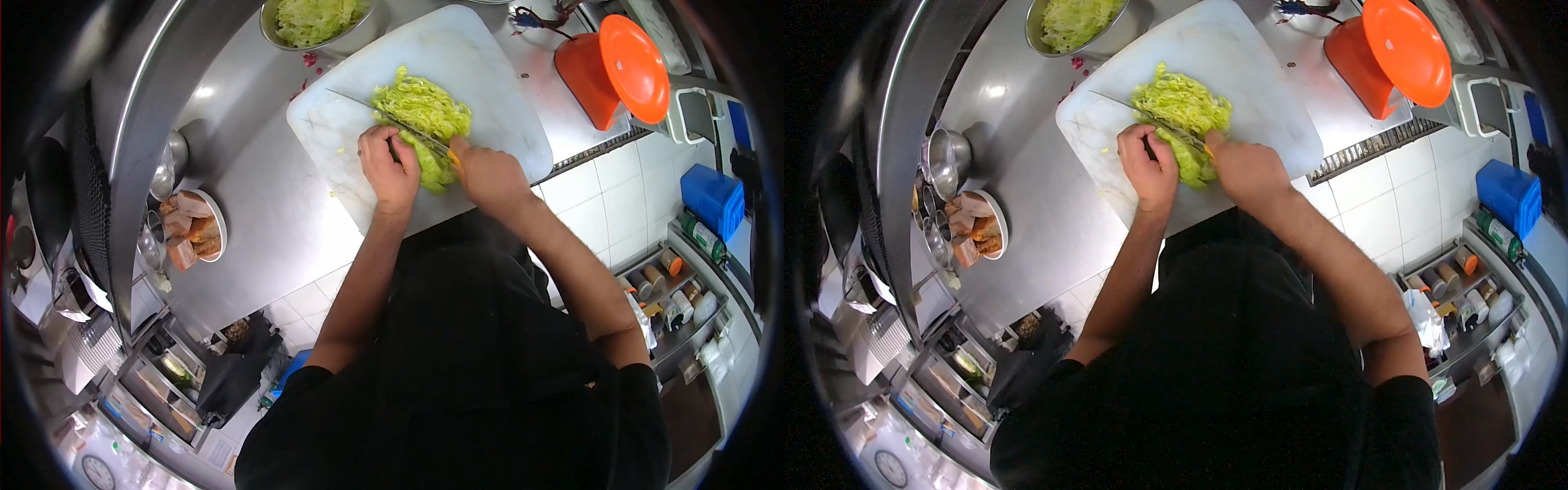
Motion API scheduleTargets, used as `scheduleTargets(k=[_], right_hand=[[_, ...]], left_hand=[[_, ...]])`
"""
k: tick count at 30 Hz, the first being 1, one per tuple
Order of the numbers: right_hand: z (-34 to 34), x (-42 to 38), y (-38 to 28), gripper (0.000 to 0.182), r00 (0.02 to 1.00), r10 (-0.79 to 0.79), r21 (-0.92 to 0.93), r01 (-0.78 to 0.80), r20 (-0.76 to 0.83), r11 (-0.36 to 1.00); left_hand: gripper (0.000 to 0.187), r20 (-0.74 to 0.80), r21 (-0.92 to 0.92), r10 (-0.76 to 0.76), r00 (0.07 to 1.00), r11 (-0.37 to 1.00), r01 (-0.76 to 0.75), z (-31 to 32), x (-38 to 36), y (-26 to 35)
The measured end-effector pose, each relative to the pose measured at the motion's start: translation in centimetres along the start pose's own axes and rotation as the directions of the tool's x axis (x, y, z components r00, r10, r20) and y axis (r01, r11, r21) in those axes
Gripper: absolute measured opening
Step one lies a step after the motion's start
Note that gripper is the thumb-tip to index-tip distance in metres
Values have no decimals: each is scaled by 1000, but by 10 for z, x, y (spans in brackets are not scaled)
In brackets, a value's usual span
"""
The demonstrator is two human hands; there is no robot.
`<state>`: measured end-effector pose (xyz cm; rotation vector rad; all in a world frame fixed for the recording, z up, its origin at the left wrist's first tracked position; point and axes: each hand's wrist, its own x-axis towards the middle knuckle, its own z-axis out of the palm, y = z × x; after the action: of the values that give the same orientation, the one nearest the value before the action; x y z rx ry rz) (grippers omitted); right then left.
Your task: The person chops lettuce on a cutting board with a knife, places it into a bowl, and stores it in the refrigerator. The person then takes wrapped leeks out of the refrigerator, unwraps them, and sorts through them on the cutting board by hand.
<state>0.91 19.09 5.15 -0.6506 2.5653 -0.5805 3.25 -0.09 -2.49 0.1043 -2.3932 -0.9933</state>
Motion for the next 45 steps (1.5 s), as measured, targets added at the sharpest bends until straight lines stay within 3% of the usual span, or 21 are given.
scheduleTargets(k=[2, 8, 11, 17, 23, 26, 29, 32, 35, 38, 41, 45], right_hand=[[-17, -3, -1, 21, 999, -18, -15, 17, -31, 1000], [-70, -52, -18, 21, 995, 21, -90, -12, 99, 996], [-62, -57, -19, 21, 984, 93, -157, -69, 149, 985], [8, -2, 3, 24, 1000, -28, -46, 29, 6, 999], [-28, 7, -12, 24, 998, 29, -30, -27, 49, 999], [-52, -28, -11, 20, 999, -33, -33, 33, -9, 999], [-69, -54, -16, 20, 993, 23, -104, -11, 114, 995], [-61, -58, -12, 20, 985, 74, -140, -52, 153, 989], [-33, -45, -4, 20, 999, -17, -101, 20, 27, 995], [-1, -9, 3, 27, 998, -37, -98, 41, 41, 994], [0, 8, 1, 22, 998, -64, -6, 64, -16, 998], [-34, -3, -8, 19, 999, -15, -24, 16, 44, 1000]], left_hand=[[18, -17, -4, -43, 999, 999, 43, 2, -2, 0], [17, -16, 18, -45, 999, 999, 45, 2, -4, 0], [15, -9, 22, -28, 1000, 999, 29, 2, -3, -1], [12, -14, 12, -24, 1000, 1000, 24, 2, -2, 0], [16, -29, 12, -64, 998, 998, 64, 5, -1, -2], [17, -39, 4, -89, 995, 996, 89, 4, -5, -1], [18, -37, 11, -75, 996, 997, 76, 3, -4, -1], [17, -33, 11, -80, 996, 997, 80, 4, -5, -3], [14, -30, 8, -55, 998, 998, 56, 3, -3, -3], [13, -29, -2, -35, 999, 999, 35, 4, -4, -4], [13, -44, 10, -21, 999, 1000, 21, 2, -1, -5], [17, -44, -10, -103, 994, 995, 103, 3, -6, -2]])
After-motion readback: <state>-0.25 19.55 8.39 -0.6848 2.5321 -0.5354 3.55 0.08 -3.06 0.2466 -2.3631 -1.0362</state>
